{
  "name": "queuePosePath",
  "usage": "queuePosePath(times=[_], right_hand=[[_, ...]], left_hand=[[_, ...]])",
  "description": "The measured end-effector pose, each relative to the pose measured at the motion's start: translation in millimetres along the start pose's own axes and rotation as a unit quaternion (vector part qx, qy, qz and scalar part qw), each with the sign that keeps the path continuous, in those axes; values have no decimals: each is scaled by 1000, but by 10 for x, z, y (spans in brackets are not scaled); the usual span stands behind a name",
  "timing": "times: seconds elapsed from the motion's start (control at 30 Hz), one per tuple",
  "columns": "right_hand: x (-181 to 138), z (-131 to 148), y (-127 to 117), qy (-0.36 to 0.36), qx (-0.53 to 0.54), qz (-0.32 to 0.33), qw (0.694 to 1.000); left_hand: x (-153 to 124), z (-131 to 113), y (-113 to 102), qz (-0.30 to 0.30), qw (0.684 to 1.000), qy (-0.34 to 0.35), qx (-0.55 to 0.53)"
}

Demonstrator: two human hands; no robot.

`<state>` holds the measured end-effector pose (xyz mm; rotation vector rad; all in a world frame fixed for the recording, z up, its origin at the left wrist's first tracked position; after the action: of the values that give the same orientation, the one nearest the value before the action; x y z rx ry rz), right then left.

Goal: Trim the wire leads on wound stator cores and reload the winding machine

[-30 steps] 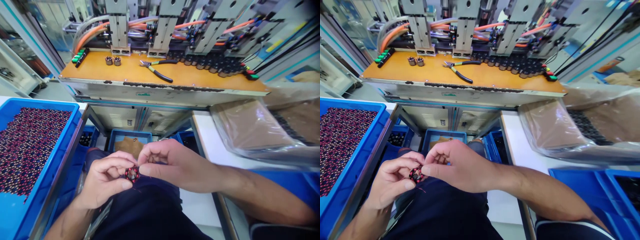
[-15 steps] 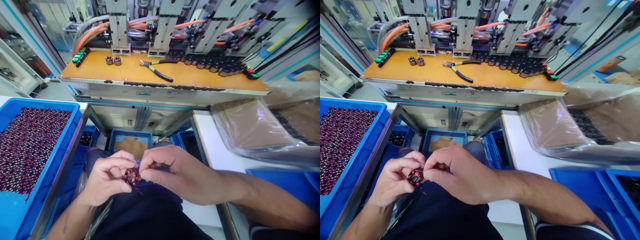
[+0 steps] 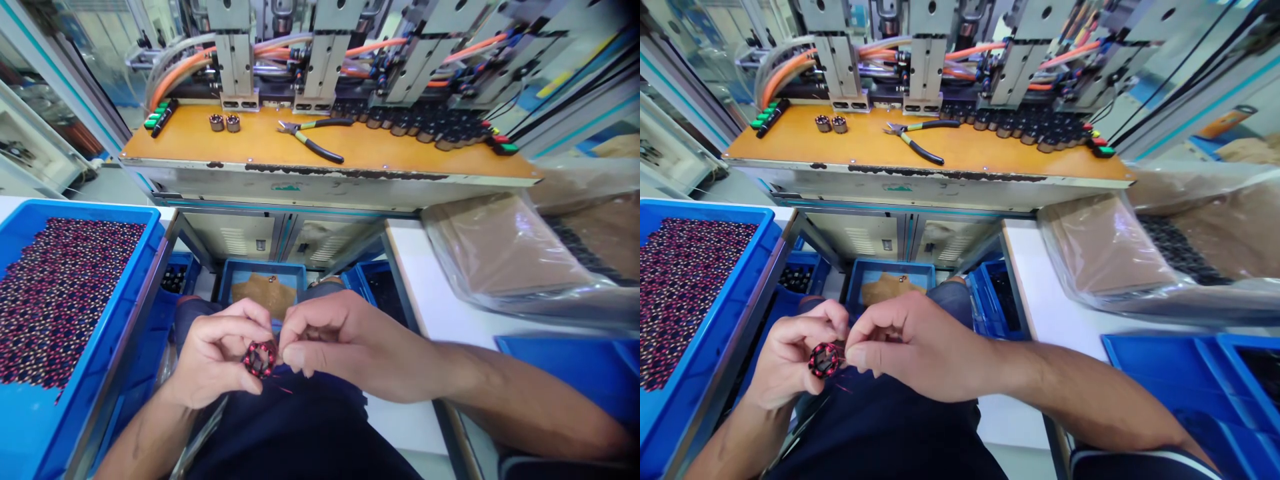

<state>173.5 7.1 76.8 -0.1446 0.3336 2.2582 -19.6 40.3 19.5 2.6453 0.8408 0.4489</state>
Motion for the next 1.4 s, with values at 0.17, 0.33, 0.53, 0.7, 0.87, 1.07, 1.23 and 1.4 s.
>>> queuePosePath(times=[0.17, 0.33, 0.53, 0.7, 0.87, 1.07, 1.23, 1.4], right_hand=[[-12, -27, 31, -22, 8, 0, 1000], [-54, -7, 83, -29, -27, -24, 999], [-106, 39, 96, -47, -155, -14, 987], [-246, 19, 14, -193, -442, -4, 876], [-222, -52, -79, -365, -624, -100, 684], [-56, -48, -58, -412, -572, -55, 707], [-13, 0, -49, -429, -538, -41, 724], [-3, -14, -27, -405, -577, -48, 708]], left_hand=[[-3, -4, 11, 7, 1000, 4, 1], [-6, -23, 49, -8, 1000, 6, 12], [-14, -33, 88, 6, 999, 12, 44], [-27, -14, 79, 21, 1000, -2, -10], [-26, -2, 72, 30, 997, -26, -62], [-34, -7, 102, 51, 990, -64, -114], [-47, -5, 81, 54, 990, -66, -113], [-45, 6, 63, 55, 990, -63, -111]])
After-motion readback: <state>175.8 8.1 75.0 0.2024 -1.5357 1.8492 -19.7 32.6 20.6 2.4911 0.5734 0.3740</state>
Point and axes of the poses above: each hand's wrist, its own x-axis towards the middle knuckle, its own y-axis out of the palm, z = x × y, the point moved 1 cm from there along x, towards the middle knuckle, and after that the axes turned 12 degrees about z, right-handed, at the moved point
